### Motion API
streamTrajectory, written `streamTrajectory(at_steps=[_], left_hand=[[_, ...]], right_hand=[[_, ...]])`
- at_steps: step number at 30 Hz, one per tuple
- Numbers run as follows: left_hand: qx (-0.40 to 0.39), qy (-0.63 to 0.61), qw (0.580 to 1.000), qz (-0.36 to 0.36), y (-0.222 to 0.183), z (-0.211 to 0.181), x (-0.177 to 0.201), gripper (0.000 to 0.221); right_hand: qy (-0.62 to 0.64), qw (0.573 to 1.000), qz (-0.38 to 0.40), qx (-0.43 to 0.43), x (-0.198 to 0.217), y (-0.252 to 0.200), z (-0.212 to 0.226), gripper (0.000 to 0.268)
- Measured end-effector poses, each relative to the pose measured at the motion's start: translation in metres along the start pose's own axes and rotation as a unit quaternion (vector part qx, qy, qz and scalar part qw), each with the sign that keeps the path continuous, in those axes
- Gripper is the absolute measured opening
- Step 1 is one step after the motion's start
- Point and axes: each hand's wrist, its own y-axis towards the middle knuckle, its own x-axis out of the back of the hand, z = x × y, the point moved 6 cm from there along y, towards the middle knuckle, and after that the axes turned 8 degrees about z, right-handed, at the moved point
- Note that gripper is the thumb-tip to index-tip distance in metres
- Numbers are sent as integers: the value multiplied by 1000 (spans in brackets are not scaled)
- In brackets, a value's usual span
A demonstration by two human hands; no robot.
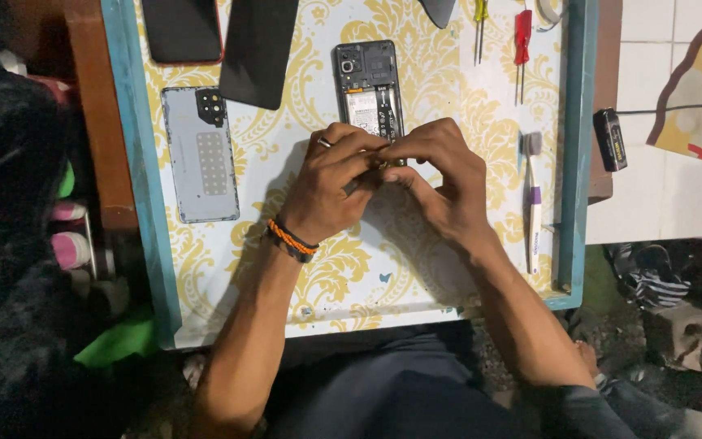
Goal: Disassembling and repairing the internal components of a smartphone using a screwdriver.
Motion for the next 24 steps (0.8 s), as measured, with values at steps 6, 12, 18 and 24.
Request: streamTrajectory(at_steps=[6, 12, 18, 24], left_hand=[[12, -37, 998, -54, -16, 22, -16, 17], [40, -47, 998, -7, -12, 2, -5, 50], [-22, -93, 993, -71, -7, -8, -1, 35], [-66, -83, 992, -68, -2, -14, 7, 30]], right_hand=[[-3, 1000, 7, 5, -2, 3, 6, 22], [37, 985, -54, 161, 85, -43, 35, 24], [44, 989, -3, 141, 136, -65, 54, 23], [41, 989, 63, 129, 174, -64, 80, 22]])
